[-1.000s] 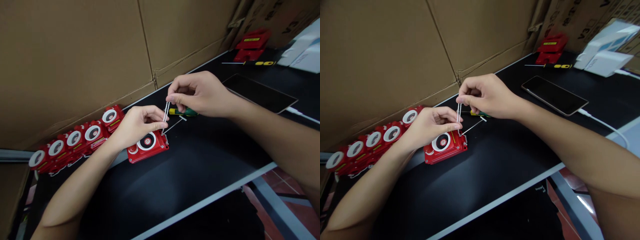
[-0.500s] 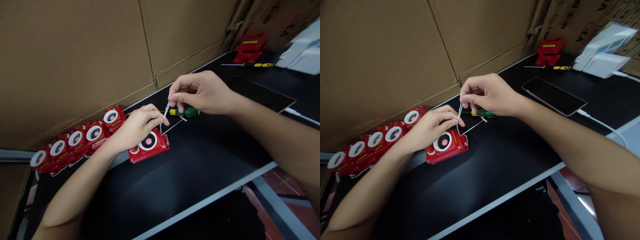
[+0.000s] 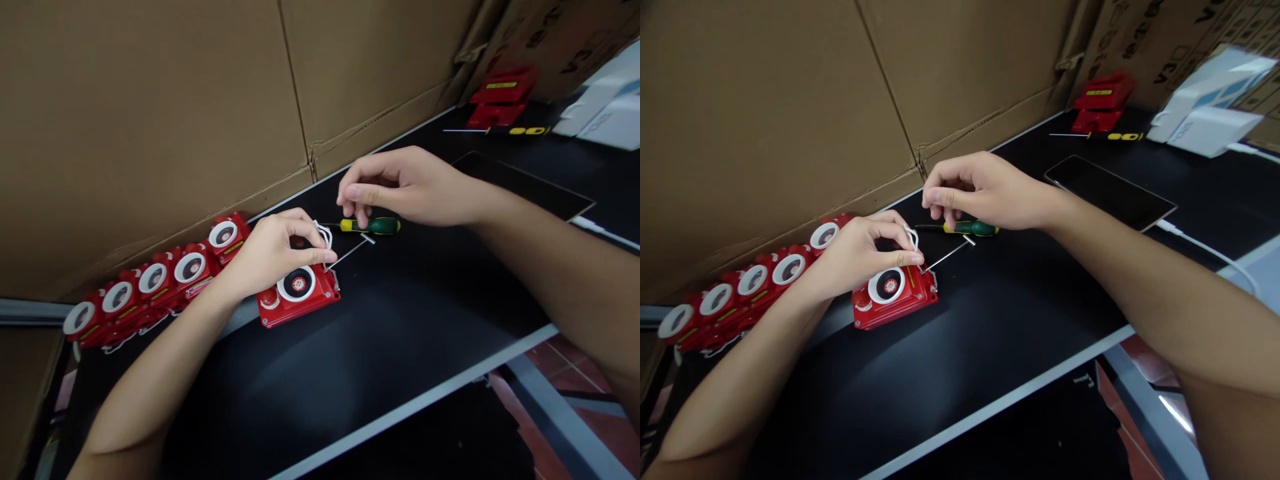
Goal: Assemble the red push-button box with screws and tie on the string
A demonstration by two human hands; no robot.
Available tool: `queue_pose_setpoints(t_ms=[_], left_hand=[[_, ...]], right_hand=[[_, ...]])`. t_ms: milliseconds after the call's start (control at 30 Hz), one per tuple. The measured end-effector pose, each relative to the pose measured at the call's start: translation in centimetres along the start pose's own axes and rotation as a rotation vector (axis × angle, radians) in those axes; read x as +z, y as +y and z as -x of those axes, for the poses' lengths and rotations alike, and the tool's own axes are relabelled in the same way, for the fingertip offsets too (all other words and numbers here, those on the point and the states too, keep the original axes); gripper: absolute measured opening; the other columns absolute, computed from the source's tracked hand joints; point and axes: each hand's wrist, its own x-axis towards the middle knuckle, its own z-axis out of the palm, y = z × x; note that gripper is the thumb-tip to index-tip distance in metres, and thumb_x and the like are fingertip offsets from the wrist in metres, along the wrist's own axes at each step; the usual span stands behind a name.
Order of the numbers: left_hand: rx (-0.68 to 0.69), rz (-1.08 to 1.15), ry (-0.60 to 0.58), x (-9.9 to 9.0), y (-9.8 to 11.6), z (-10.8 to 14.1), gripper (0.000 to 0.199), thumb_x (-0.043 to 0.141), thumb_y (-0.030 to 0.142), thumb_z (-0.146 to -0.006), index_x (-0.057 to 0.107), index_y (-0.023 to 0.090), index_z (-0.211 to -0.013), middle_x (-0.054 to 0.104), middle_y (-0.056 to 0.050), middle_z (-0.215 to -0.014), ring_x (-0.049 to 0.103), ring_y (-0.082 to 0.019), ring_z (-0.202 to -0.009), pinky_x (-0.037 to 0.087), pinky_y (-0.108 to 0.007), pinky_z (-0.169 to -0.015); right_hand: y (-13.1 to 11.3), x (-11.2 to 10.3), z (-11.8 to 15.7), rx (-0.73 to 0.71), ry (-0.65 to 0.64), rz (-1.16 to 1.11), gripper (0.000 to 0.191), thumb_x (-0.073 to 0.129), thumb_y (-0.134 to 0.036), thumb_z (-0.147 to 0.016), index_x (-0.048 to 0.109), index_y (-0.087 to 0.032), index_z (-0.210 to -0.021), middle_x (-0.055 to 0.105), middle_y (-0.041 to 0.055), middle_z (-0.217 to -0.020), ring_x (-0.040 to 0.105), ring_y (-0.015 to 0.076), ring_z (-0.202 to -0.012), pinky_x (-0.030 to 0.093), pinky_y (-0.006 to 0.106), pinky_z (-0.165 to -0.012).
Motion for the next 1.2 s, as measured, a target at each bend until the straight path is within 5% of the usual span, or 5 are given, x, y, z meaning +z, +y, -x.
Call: queue_pose_setpoints(t_ms=[133,267,433,667,1200], left_hand=[[-0.008,0.009,0.007,0.0,0.0,0.0,0.019,0.095,0.041,-0.085,0.088,0.025,-0.077,0.073,-0.002,-0.089,0.07,-0.019,-0.085,0.053,-0.034,-0.087],[-0.013,0.027,0.008,0.1,0.0,0.1,0.021,0.097,0.041,-0.082,0.087,0.024,-0.076,0.074,-0.002,-0.089,0.07,-0.019,-0.086,0.053,-0.033,-0.086],[0.004,0.013,0.01,0.4,0.1,0.1,0.022,0.097,0.039,-0.082,0.084,0.024,-0.074,0.072,0.0,-0.087,0.068,-0.018,-0.085,0.053,-0.032,-0.086],[0.026,-0.061,0.036,0.3,0.6,0.3,0.029,0.097,0.04,-0.084,0.079,0.021,-0.072,0.07,0.0,-0.087,0.065,-0.017,-0.082,0.05,-0.031,-0.081],[0.077,-0.059,-0.023,-0.2,0.4,0.4,0.013,0.084,0.035,-0.097,0.091,0.025,-0.093,0.078,-0.004,-0.102,0.074,-0.02,-0.095,0.055,-0.034,-0.091]], right_hand=[[0.2,0.4,0.0,-0.01,-0.138,-0.015,0.028,0.074,-0.033,-0.105,0.078,-0.015,-0.126,0.082,0.0032,-0.099,0.076,0.0115,-0.073,0.059,0.025,-0.067],[0.9,1.3,-0.3,-0.017,-0.212,-0.076,0.023,0.069,-0.027,-0.108,0.08,-0.013,-0.122,0.081,0.0012,-0.093,0.074,0.0095,-0.072,0.058,0.023,-0.07],[1.2,2.6,-0.5,0.048,-0.173,-0.249,0.028,0.081,-0.042,-0.102,0.081,-0.013,-0.106,0.078,0.0004,-0.082,0.07,0.0099,-0.067,0.055,0.023,-0.064],[1.2,3.9,-0.5,0.07,-0.045,-0.356,0.015,0.086,-0.024,-0.096,0.075,-0.014,-0.095,0.076,-0.0013,-0.077,0.065,0.0067,-0.06,0.051,0.02,-0.058],[0.3,0.9,-0.6,0.119,0.067,-0.21,0.025,0.09,-0.033,-0.097,0.073,-0.016,-0.091,0.082,0.0051,-0.086,0.071,0.0104,-0.065,0.061,0.024,-0.064]])
